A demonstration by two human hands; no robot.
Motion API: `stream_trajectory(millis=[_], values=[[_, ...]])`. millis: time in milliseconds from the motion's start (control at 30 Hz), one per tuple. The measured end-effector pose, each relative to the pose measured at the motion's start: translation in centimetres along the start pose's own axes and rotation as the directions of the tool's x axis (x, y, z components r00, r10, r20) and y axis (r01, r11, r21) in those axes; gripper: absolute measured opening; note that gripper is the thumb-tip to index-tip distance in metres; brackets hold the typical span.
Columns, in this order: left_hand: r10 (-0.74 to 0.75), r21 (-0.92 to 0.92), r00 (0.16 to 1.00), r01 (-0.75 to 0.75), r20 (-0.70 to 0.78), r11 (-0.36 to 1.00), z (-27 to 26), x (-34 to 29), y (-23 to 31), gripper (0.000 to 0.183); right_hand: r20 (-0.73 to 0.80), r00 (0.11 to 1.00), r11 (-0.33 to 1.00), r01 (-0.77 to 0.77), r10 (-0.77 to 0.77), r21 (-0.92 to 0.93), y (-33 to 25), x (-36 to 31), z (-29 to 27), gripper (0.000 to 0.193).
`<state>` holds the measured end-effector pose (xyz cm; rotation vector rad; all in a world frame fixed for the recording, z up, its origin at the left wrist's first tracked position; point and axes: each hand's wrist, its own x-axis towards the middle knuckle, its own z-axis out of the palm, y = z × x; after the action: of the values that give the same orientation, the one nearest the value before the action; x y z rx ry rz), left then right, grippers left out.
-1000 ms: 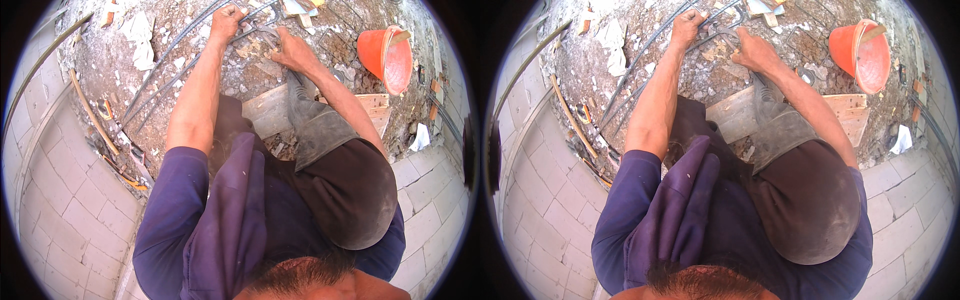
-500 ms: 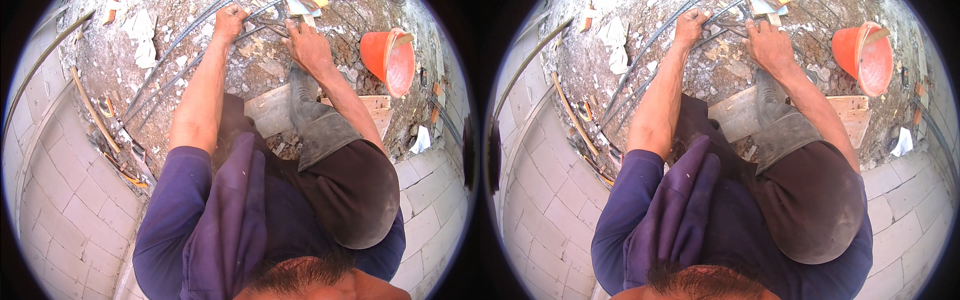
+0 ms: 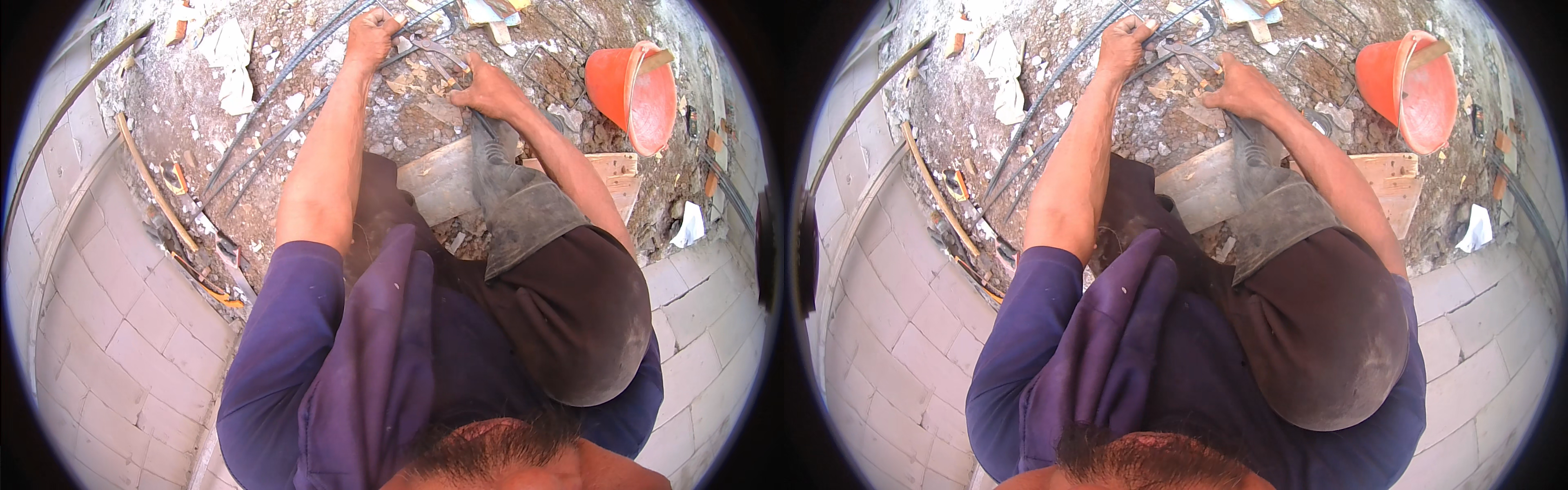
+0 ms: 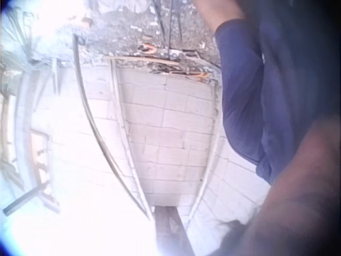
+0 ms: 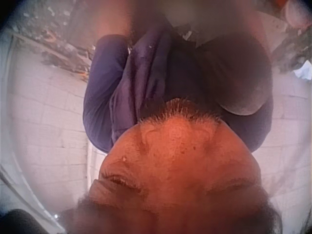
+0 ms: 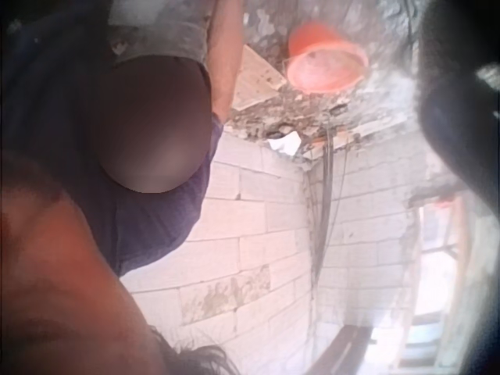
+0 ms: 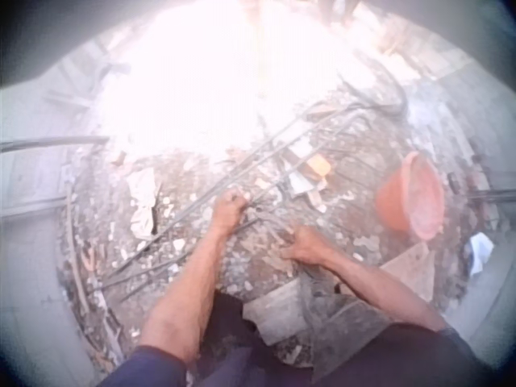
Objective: The person measures, cuts, and ties steel rebar for construction reinforcement. They use a measuring tape, pliers, and wire to secure the metal bars together.
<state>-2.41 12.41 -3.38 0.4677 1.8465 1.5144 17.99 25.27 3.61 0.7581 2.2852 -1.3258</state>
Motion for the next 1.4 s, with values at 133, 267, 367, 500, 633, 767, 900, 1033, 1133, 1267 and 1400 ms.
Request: stream_trajectory(millis=[133, 267, 367, 500, 633, 767, 900, 1033, 1133, 1267, 1400], values=[[-0.018, 0.010, 1.000, 0.018, -0.019, 1.000, 0.9, -0.6, 1.4, 0.028, 0.324, 0.943, 0.864, -0.230, 0.083, 0.447, 0.3, 0.0, -0.7, 0.072], [-0.010, 0.007, 1.000, 0.010, 0.002, 1.000, 1.1, -0.7, 1.8, 0.030, -0.152, 0.977, 0.988, 0.154, -0.150, 0.015, 1.1, -0.9, 0.4, 0.066], [-0.002, -0.030, 1.000, 0.002, 0.004, 1.000, 0.4, -0.4, 0.8, 0.031, -0.282, 0.901, 0.845, 0.148, -0.329, -0.513, 0.7, -1.6, -0.7, 0.056], [0.016, -0.055, 1.000, -0.015, 0.015, 0.998, 0.5, -0.1, 0.4, 0.031, -0.367, 0.801, 0.668, 0.054, -0.473, -0.743, 1.4, -2.2, -1.7, 0.050], [0.001, 0.016, 1.000, -0.001, -0.013, 1.000, 0.4, -0.1, 0.4, 0.032, -0.283, 0.923, 0.856, 0.084, -0.260, -0.510, 2.1, -1.5, 0.5, 0.042], [0.004, -0.014, 1.000, -0.004, -0.007, 1.000, 0.5, -0.1, 0.3, 0.032, 0.543, 0.814, 0.180, -0.514, -0.207, 0.839, 3.5, -0.6, 0.4, 0.048], [0.046, -0.015, 0.999, -0.046, -0.021, 0.999, 0.5, -0.2, 0.7, 0.033, 0.514, 0.856, 0.531, -0.406, -0.065, 0.744, 2.9, -0.3, 0.3, 0.058], [0.030, 0.043, 0.999, -0.031, 0.009, 0.999, 0.5, -0.4, 0.6, 0.031, -0.188, 0.979, 0.996, 0.091, -0.086, 0.019, 2.4, -0.9, 0.6, 0.063], [0.011, 0.127, 0.999, -0.016, 0.040, 0.992, 0.2, -0.5, 0.9, 0.035, -0.334, 0.915, 0.909, 0.077, -0.227, -0.409, 1.7, -2.6, -0.2, 0.065], [0.070, 0.191, 0.997, -0.074, 0.025, 0.979, -0.1, 0.0, -0.1, 0.039, -0.448, 0.608, 0.610, 0.077, -0.655, -0.788, 1.8, -2.2, -1.7, 0.043], [0.091, 0.153, 0.996, -0.090, 0.000, 0.984, 0.5, -0.1, -0.5, 0.039, -0.122, 0.991, 0.950, 0.021, -0.061, -0.311, 2.0, -1.7, -1.3, 0.047]])
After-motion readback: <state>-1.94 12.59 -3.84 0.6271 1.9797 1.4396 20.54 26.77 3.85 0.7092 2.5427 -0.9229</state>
